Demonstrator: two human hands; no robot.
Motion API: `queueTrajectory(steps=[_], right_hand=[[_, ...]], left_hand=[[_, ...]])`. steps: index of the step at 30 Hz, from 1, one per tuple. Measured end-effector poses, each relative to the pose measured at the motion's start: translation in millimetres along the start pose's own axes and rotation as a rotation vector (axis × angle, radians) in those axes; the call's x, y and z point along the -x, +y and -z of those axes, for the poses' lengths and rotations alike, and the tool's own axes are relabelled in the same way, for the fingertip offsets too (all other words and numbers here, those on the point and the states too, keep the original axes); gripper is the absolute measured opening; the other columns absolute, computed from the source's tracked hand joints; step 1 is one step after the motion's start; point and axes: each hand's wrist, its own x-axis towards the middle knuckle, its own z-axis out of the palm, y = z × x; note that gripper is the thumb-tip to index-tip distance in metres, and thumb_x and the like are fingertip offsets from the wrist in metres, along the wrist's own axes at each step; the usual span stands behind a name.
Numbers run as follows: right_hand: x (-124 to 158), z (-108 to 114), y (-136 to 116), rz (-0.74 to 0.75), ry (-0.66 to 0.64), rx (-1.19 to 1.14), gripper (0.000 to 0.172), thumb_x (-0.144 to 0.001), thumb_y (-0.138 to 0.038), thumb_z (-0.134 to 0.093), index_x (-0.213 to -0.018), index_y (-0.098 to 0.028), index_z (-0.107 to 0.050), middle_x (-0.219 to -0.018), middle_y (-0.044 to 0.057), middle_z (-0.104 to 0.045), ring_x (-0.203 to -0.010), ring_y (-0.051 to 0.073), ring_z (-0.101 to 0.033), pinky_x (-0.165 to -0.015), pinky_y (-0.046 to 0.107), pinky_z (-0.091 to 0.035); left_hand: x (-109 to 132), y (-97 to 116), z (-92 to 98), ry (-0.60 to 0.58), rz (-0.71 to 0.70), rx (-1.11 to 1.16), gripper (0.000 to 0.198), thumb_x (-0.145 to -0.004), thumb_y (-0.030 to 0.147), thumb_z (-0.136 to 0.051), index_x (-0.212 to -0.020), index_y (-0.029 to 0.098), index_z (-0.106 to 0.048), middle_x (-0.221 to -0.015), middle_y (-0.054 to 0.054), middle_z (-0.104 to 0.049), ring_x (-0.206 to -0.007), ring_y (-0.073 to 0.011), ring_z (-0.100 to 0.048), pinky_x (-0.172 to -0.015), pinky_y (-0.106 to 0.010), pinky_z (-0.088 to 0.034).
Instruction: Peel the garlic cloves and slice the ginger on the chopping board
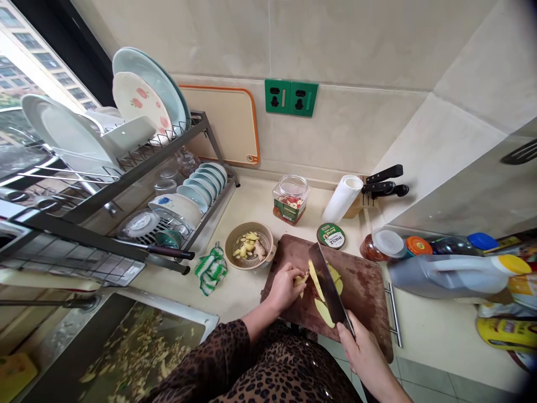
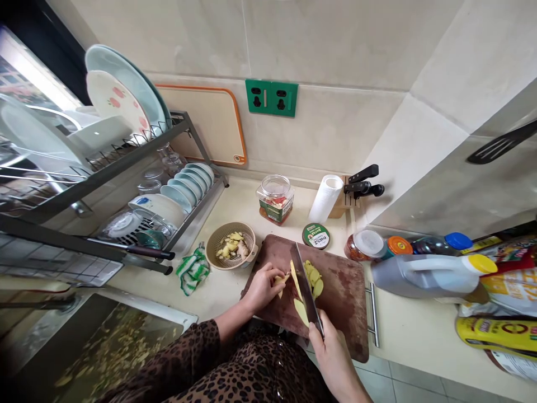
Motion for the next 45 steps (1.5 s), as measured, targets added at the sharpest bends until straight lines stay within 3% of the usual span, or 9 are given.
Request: queueTrajectory(steps=[4,11,20,24,27,32,34,39,45], right_hand=[[2.0,-7.5,3.5,0.051,-0.071,-0.01,0.041,-0.084,-0.046,-0.036,-0.102,-0.021,-0.063,-0.074,0.007,-0.069,-0.071,0.023,-0.066,-0.064,0.028,-0.05],[13.5,-20.0,25.8,0.017,-0.151,-0.009,0.046,-0.085,-0.046,-0.035,-0.112,-0.018,-0.059,-0.091,0.011,-0.071,-0.087,0.024,-0.066,-0.078,0.03,-0.05],[43.3,8.6,67.8,0.007,-0.347,-0.125,0.047,-0.086,-0.047,-0.038,-0.115,-0.017,-0.06,-0.103,0.01,-0.07,-0.091,0.023,-0.066,-0.084,0.026,-0.048],[33.8,10.6,81.7,-0.044,-0.214,-0.008,0.048,-0.082,-0.047,-0.042,-0.113,-0.016,-0.062,-0.102,0.012,-0.07,-0.1,0.027,-0.063,-0.086,0.03,-0.047],[19.9,8.8,68.7,-0.055,-0.114,0.079,0.048,-0.083,-0.046,-0.04,-0.116,-0.018,-0.06,-0.102,0.012,-0.069,-0.1,0.027,-0.062,-0.084,0.031,-0.047],[8.9,6.5,17.2,0.031,-0.168,0.107,0.047,-0.087,-0.043,-0.031,-0.118,-0.019,-0.056,-0.094,0.011,-0.07,-0.085,0.024,-0.066,-0.074,0.029,-0.049],[9.3,4.0,7.7,0.06,-0.182,0.162,0.048,-0.086,-0.039,-0.03,-0.119,-0.015,-0.056,-0.093,0.013,-0.071,-0.083,0.025,-0.067,-0.072,0.03,-0.05],[16.4,-2.2,25.2,0.093,-0.203,0.258,0.048,-0.083,-0.032,-0.032,-0.123,-0.015,-0.055,-0.083,0.013,-0.073,-0.073,0.027,-0.069,-0.062,0.03,-0.05],[24.3,3.2,41.6,0.065,-0.266,0.151,0.039,-0.082,-0.031,-0.04,-0.115,-0.024,-0.059,-0.077,0.005,-0.073,-0.069,0.022,-0.069,-0.06,0.024,-0.048]], left_hand=[[15.2,-4.0,-4.2,0.142,0.193,0.145,0.006,-0.073,0.022,-0.063,-0.077,0.018,-0.061,-0.075,0.001,-0.05,-0.059,-0.0108,-0.049,-0.058,-0.024,-0.042],[23.3,1.5,-9.4,0.201,0.213,0.144,0.017,-0.07,0.027,-0.066,-0.068,0.018,-0.051,-0.069,0.002,-0.051,-0.061,-0.012,-0.049,-0.057,-0.023,-0.037],[32.7,-13.1,-10.5,0.313,0.291,0.184,0.014,-0.079,0.029,-0.054,-0.071,0.019,-0.049,-0.07,0.001,-0.049,-0.058,-0.0117,-0.049,-0.054,-0.023,-0.039],[30.2,-4.9,-10.5,0.254,0.235,0.17,0.011,-0.083,0.027,-0.049,-0.076,0.019,-0.052,-0.078,-0.001,-0.05,-0.062,-0.0122,-0.051,-0.057,-0.024,-0.041],[27.3,1.3,-13.6,0.256,0.214,0.168,0.014,-0.085,0.026,-0.047,-0.073,0.019,-0.053,-0.076,-0.001,-0.049,-0.062,-0.0126,-0.051,-0.058,-0.025,-0.041],[24.0,-0.4,-18.9,0.27,0.263,0.217,0.017,-0.079,0.032,-0.059,-0.072,0.018,-0.051,-0.073,0.001,-0.05,-0.058,-0.0116,-0.049,-0.057,-0.025,-0.041],[23.5,-2.9,-19.6,0.273,0.276,0.232,0.021,-0.077,0.034,-0.061,-0.07,0.018,-0.05,-0.071,0.001,-0.051,-0.059,-0.0119,-0.049,-0.056,-0.024,-0.04],[23.3,-5.5,-18.7,0.288,0.264,0.174,0.021,-0.076,0.033,-0.061,-0.066,0.018,-0.049,-0.066,0.001,-0.05,-0.06,-0.0124,-0.046,-0.056,-0.023,-0.037],[24.1,-6.6,-19.9,0.276,0.302,0.22,0.028,-0.075,0.039,-0.063,-0.064,0.018,-0.047,-0.064,0.002,-0.049,-0.057,-0.0118,-0.047,-0.054,-0.023,-0.036]])
